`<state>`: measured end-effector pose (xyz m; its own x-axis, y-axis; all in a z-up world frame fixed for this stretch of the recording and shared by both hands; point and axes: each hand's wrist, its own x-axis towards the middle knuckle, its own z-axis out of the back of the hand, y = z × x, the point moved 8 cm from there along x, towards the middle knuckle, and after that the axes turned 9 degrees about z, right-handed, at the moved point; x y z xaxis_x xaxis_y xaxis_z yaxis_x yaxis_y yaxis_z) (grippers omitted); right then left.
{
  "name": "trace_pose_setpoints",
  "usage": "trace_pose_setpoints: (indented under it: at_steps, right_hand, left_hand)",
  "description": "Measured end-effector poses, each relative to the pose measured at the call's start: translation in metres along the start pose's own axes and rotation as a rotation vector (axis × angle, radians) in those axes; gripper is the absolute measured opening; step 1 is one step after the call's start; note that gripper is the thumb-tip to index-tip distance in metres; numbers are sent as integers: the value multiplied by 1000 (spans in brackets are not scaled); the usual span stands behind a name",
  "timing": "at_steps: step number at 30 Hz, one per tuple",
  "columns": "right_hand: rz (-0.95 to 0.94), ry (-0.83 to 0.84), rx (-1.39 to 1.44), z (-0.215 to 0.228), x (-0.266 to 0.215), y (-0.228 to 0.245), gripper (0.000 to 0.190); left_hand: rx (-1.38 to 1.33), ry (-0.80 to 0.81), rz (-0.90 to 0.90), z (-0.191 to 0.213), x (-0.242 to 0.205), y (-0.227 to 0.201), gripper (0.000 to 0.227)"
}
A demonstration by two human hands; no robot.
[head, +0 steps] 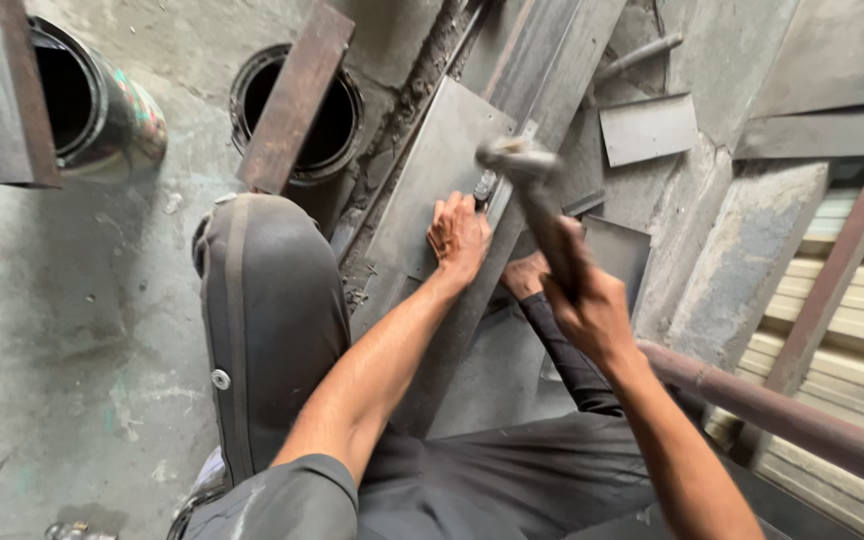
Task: The person sits on the floor and uses a hammer and chisel to shape and fit metal plates onto a metal frame. They repeatedly position the plates, strike them with the hammer, and adjust their placement to ensure a proper fit.
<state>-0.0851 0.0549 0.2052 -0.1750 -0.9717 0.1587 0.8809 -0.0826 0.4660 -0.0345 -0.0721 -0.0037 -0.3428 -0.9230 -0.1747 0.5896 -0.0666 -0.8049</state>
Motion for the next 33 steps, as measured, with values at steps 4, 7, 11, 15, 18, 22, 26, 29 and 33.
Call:
trace_pose_setpoints:
  at_steps: [4, 7, 11, 15, 18, 22, 26, 29, 33]
  right_hand:
    - [-526, 202, 87, -3, -1, -17, 81]
    - [-240, -30, 104, 35, -4, 22, 63]
    - [-42, -129, -92, 33, 0, 32, 66]
    - [-587, 394, -205, -18, 8, -29, 87]
    - [-245, 7, 63, 1, 19, 6, 88]
    - [-434, -67, 156, 4, -1, -6, 87]
    - [-574, -141, 282, 28, -10, -8, 91]
    - [-491, -176, 328, 56, 4, -1, 90]
    - [-126, -291, 246, 107, 16, 37, 91]
  left_hand:
    - [-45, -27, -61, 6, -2, -6, 13]
    - [-14, 22, 12, -3, 0, 1, 12]
    - [81, -21, 4, -19, 1, 12, 14]
    - [-18, -504, -328, 4, -21, -4, 32]
    - [-57, -442, -200, 3, -15, 2, 22]
    - [-58, 62, 131, -23, -2, 22, 18]
    - [-115, 9, 154, -13, 3, 1, 15]
    - [-130, 41, 127, -24, 29, -12, 17]
    - [-142, 58, 188, -51, 65, -24, 16]
